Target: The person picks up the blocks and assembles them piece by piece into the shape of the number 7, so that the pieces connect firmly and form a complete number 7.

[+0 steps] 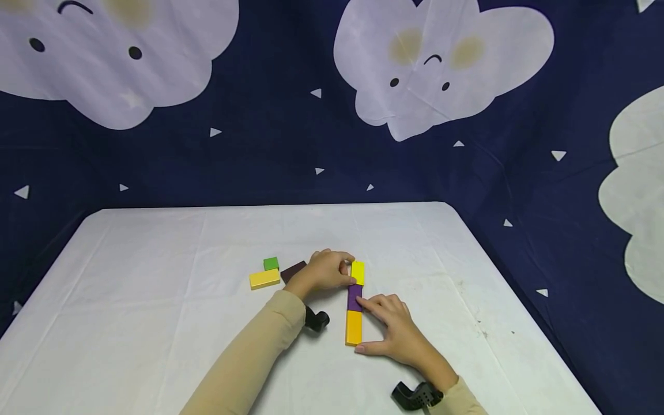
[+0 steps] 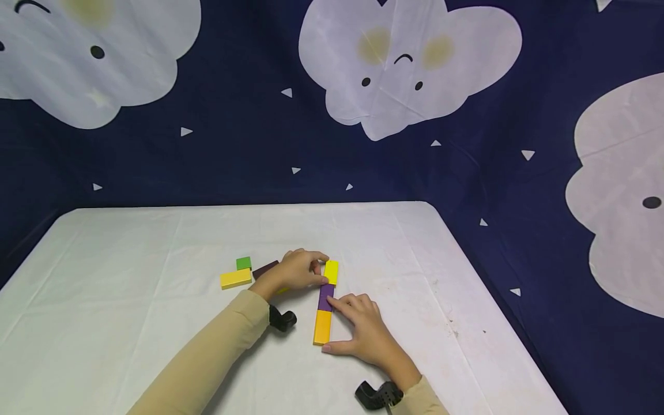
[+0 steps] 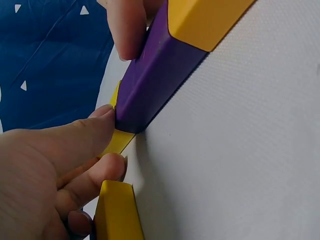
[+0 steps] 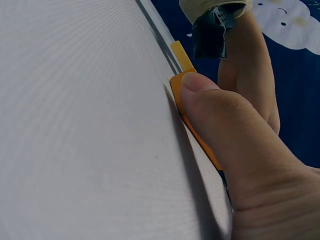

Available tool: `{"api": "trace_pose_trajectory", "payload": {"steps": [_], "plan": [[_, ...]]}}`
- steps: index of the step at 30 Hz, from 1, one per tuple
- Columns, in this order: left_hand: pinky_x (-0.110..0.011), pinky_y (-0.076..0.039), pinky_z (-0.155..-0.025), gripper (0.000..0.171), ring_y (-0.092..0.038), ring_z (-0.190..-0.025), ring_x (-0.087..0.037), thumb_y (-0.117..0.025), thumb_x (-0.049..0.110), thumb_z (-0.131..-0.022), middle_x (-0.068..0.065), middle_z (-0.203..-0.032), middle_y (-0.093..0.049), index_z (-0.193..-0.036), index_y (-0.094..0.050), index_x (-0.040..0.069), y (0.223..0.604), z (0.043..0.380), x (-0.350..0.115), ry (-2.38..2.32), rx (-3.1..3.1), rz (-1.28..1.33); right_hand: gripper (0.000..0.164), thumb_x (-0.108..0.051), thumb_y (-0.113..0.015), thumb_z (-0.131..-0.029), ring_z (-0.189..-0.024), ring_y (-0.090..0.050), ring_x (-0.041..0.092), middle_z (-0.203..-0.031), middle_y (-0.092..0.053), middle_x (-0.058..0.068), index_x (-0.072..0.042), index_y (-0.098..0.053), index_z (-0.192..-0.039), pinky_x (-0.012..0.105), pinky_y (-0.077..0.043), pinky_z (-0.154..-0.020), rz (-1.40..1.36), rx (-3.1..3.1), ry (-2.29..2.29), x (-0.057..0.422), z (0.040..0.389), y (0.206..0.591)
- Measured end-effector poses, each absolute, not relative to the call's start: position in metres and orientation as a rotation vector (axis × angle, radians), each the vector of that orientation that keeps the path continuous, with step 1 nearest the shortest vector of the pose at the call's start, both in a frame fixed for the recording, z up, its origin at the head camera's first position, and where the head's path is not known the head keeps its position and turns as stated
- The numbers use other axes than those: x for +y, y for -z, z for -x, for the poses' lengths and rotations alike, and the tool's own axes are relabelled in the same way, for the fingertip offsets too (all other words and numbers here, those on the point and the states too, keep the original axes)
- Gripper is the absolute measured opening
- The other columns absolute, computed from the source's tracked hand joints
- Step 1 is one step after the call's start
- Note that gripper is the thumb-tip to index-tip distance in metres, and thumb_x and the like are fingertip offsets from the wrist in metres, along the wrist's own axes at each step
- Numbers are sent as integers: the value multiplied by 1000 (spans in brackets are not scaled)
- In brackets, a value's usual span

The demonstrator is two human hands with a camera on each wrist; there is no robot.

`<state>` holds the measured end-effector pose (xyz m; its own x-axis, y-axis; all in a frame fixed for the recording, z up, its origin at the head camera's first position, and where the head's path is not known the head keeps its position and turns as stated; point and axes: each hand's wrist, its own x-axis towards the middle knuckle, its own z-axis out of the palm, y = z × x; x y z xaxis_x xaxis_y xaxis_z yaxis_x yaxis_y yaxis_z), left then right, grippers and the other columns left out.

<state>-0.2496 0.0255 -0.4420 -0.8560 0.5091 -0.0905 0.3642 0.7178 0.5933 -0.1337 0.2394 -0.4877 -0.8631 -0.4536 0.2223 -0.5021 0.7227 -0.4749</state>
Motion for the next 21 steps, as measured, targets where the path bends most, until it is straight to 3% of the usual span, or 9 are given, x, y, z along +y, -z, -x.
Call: {"api": "trace_pose_trajectory", "payload": {"steps": [21], "plan": [[-34, -32, -86, 53, -50, -83, -14, -75, 37, -87, 7, -75, -58, -134, -61, 19, 440, 248, 27, -801, 2704, -677, 93, -65, -80, -68, -105, -39, 3, -122, -56, -16, -26, -50, -147, 32, -29, -89, -808, -2810, -827, 241, 135, 491]]}}
